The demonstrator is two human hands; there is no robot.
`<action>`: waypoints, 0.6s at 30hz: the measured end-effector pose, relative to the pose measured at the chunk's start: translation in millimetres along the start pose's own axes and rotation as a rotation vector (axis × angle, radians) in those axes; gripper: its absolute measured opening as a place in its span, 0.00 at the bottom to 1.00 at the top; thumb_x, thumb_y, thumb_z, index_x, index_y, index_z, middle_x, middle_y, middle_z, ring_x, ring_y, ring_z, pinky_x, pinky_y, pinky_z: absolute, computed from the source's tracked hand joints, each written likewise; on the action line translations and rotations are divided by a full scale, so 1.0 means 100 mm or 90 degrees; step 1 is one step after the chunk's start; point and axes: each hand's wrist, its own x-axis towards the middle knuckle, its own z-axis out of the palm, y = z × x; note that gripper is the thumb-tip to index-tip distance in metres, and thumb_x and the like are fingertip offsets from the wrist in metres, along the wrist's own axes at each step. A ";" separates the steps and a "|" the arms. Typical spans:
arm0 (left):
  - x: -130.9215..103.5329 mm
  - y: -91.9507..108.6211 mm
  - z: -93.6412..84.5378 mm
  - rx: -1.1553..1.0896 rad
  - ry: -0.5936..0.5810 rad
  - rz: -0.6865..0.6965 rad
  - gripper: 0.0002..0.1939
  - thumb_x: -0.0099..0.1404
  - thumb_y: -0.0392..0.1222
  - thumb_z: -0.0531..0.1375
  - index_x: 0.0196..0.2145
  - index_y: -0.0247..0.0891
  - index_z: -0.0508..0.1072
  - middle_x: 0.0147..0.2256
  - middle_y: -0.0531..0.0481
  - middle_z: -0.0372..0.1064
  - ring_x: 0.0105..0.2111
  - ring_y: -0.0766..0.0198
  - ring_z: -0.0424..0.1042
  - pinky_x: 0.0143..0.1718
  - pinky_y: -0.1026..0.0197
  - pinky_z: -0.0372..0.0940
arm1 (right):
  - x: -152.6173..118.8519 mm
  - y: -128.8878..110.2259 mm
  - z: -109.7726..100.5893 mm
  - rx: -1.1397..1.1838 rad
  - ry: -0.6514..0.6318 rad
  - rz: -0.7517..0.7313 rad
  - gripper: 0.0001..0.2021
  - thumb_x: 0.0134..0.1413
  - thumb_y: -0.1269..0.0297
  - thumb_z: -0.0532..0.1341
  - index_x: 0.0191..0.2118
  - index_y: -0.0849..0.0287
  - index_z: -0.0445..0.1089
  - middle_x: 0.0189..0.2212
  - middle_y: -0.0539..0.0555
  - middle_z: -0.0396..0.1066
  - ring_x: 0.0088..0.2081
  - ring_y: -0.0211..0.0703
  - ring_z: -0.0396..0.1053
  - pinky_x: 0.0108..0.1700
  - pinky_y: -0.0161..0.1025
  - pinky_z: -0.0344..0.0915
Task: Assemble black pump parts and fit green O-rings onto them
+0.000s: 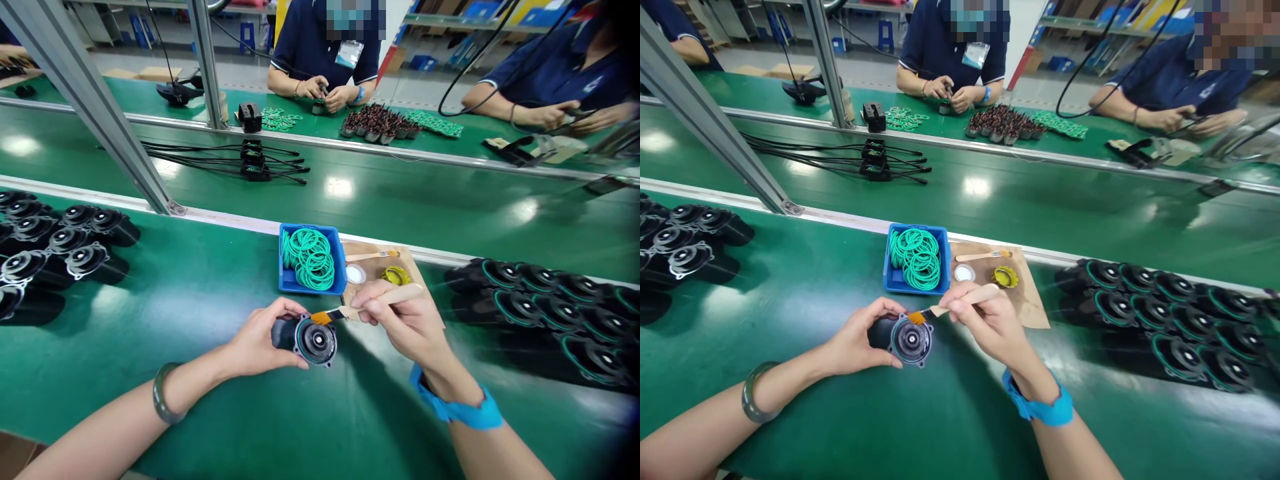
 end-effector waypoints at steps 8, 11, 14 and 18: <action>0.00 0.00 -0.01 0.007 0.005 -0.003 0.33 0.43 0.42 0.75 0.45 0.40 0.67 0.44 0.49 0.73 0.45 0.56 0.73 0.47 0.57 0.65 | 0.20 0.02 0.04 0.113 -0.089 0.048 0.16 0.53 0.52 0.65 0.22 0.58 0.73 0.24 0.53 0.74 0.19 0.35 0.67 0.18 0.33 0.64; 0.00 0.01 -0.01 -0.005 0.002 -0.007 0.33 0.43 0.41 0.75 0.45 0.40 0.67 0.44 0.49 0.73 0.44 0.56 0.73 0.46 0.58 0.65 | 0.23 0.04 -0.01 0.105 -0.096 0.117 0.19 0.48 0.46 0.67 0.22 0.59 0.74 0.23 0.53 0.73 0.19 0.33 0.65 0.18 0.33 0.64; 0.00 0.03 0.00 -0.020 0.001 -0.017 0.33 0.43 0.39 0.75 0.45 0.39 0.67 0.43 0.49 0.74 0.45 0.56 0.73 0.46 0.58 0.66 | 0.21 0.07 -0.07 0.093 -0.073 0.148 0.22 0.46 0.44 0.67 0.20 0.60 0.73 0.21 0.53 0.71 0.18 0.32 0.63 0.19 0.33 0.63; 0.01 0.06 0.00 -0.033 -0.002 -0.014 0.32 0.43 0.38 0.75 0.44 0.39 0.67 0.44 0.48 0.75 0.45 0.56 0.74 0.46 0.58 0.66 | 0.15 0.11 -0.14 0.074 -0.057 0.105 0.22 0.50 0.46 0.66 0.19 0.59 0.70 0.20 0.53 0.71 0.18 0.33 0.63 0.18 0.32 0.61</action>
